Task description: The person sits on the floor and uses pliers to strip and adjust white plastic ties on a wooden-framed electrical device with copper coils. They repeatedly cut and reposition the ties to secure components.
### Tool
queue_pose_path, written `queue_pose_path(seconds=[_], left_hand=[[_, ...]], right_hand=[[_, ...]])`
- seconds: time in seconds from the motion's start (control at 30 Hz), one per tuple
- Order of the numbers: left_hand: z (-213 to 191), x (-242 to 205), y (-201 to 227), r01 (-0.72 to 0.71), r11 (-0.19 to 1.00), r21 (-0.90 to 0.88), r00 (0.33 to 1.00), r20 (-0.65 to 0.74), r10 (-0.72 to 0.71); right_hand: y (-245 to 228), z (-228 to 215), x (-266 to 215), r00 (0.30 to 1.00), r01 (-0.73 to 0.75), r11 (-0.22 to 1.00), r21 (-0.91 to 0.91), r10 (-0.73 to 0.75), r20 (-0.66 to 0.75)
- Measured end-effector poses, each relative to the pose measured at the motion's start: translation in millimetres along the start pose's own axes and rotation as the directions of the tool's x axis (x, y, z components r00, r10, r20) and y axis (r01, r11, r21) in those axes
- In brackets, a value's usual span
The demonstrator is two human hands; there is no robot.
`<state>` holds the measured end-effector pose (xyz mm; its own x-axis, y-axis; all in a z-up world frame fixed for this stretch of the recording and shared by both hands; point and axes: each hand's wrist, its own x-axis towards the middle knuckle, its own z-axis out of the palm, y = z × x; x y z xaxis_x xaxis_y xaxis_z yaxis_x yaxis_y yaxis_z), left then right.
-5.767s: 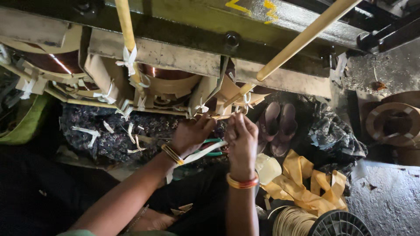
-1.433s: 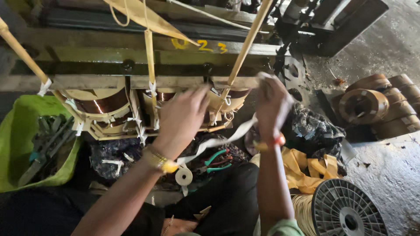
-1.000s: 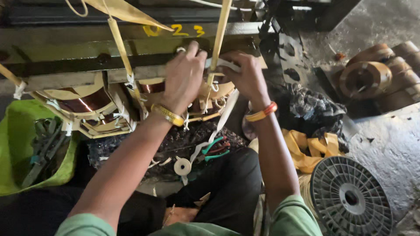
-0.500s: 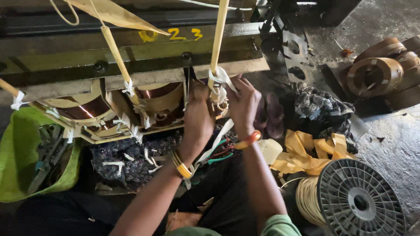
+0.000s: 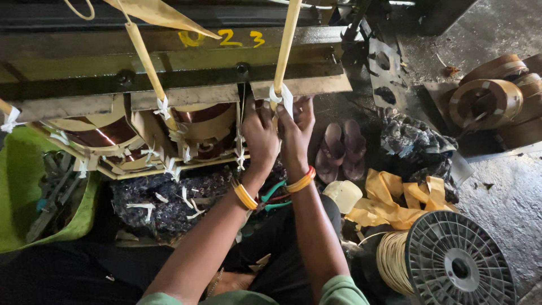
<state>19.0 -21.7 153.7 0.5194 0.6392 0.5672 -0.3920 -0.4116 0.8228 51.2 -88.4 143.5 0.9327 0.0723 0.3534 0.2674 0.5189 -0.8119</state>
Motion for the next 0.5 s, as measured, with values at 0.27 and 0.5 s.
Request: queue_pose_path(seconds=[0.27,0.5], left_hand=[[23.0,-2.8,-16.8,0.349,0.937,-0.021,0.934,-0.071,-0.350],[-5.1,-9.7,12.8,-0.197,0.942,0.272,0.974,-0.057,0.220]], right_hand=[[-22.0,-6.3,-3.0,0.970,0.175,0.952,-0.252,-0.124,0.207],[-54.4,-3.2,-19.3,0.969,0.248,0.782,-0.572,-0.196,0.152]])
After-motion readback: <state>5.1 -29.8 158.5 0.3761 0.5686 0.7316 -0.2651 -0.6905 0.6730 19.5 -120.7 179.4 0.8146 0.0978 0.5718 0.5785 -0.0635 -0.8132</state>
